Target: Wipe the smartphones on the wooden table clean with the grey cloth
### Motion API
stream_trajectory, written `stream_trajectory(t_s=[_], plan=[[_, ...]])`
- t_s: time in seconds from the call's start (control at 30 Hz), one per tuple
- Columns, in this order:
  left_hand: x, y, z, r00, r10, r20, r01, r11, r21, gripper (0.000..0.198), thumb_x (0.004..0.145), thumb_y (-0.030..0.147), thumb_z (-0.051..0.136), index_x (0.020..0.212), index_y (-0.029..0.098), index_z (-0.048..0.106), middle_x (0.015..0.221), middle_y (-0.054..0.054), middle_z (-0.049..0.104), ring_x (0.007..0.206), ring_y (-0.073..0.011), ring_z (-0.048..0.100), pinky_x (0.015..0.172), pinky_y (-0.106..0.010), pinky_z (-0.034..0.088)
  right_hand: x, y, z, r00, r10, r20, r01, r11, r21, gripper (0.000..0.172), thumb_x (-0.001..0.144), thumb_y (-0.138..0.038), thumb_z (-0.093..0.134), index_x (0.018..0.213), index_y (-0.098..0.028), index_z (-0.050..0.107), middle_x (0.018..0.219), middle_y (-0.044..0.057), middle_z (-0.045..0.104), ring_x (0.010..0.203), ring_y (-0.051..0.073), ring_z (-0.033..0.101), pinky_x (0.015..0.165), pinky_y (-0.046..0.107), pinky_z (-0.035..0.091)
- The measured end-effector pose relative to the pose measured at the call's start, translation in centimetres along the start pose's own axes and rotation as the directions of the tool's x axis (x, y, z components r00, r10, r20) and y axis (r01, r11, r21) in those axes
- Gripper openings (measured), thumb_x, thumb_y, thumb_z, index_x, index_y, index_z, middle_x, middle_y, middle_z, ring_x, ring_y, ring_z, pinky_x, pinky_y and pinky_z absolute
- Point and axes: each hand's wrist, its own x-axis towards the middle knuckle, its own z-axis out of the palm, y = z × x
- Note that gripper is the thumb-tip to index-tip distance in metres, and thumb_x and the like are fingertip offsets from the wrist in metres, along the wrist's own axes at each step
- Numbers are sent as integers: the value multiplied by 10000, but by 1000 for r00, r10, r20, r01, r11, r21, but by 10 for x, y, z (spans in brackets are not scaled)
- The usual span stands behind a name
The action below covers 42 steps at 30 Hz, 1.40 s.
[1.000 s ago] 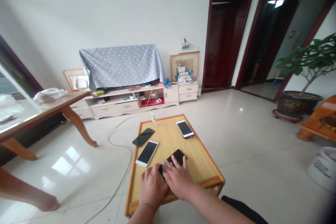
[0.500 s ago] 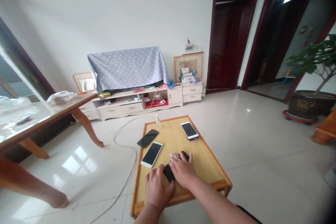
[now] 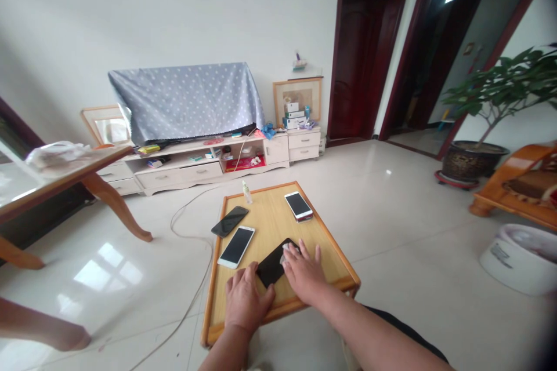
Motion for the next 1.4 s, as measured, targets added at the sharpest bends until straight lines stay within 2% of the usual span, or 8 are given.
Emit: stream_trajectory(t_s=[0.1,0.3,0.53,0.63,0.77,0.97,1.17,1.4], plan=[[-1,2,-2,1000,-1,-8,1,1000,2,549,746,384,659,1256,211,554,1172,-99,677,1179,-274,563,1069,-414,316,-3,8,-2,999,17,-27,-18,1000,-23,559,1045,-444,173,1539,-269,367,1609,31,316,1529,302,49,1143,650,-149],[0,1,-1,1000,13,-11,-13,1000,-4,543,751,404,644,1249,206,556,1179,-101,676,1192,-279,563,1068,-416,322,-26,-3,14,974,-224,-23,225,974,15,540,1051,-454,179,1542,-302,344,1594,24,353,1528,255,95,1162,613,-148],[-1,8,-6,1000,-3,-5,3,1000,7,505,755,364,652,1232,222,568,1164,-91,681,1186,-275,561,1067,-413,318,13,21,-7,997,69,-31,-70,997,-44,548,1046,-389,168,1537,-249,368,1597,58,344,1528,286,81,1137,654,-153],[0,7,-6,1000,-6,4,6,1000,8,529,750,367,659,1247,217,561,1180,-94,678,1196,-274,556,1073,-410,317,5,8,-1,998,-53,-34,52,998,-33,556,1048,-410,185,1535,-218,373,1598,76,336,1525,264,111,1157,599,-173],[1,3,-1,1000,8,-1,-8,1000,-8,513,791,412,617,1258,211,551,1206,-99,674,1205,-275,559,1078,-423,325,-7,-16,3,963,-270,0,270,962,46,548,1058,-436,149,1502,-273,424,1585,40,371,1517,237,159,1173,585,-148],[0,-1,7,999,1,-43,-3,998,-60,656,727,365,668,1331,206,469,1258,-96,666,1239,-281,551,1103,-436,313,15,-20,-10,995,-95,43,93,995,38,607,1048,-510,81,1517,-299,403,1587,11,368,1524,296,93,1151,651,-132],[1,-8,12,999,-12,-41,7,993,-116,656,810,325,582,1419,206,369,1288,-103,658,1283,-277,523,1096,-460,308,10,-36,4,943,-327,58,322,943,85,571,1056,-496,74,1508,-364,397,1566,-29,407,1529,273,62,1151,654,-126],[1,-10,13,999,-13,-51,8,995,-98,796,712,362,689,1424,211,366,1265,-87,662,1278,-283,521,1100,-453,318,32,-15,-1,998,-50,47,49,998,27,594,1047,-506,80,1508,-339,413,1599,-23,339,1529,298,21,1132,669,-150]])
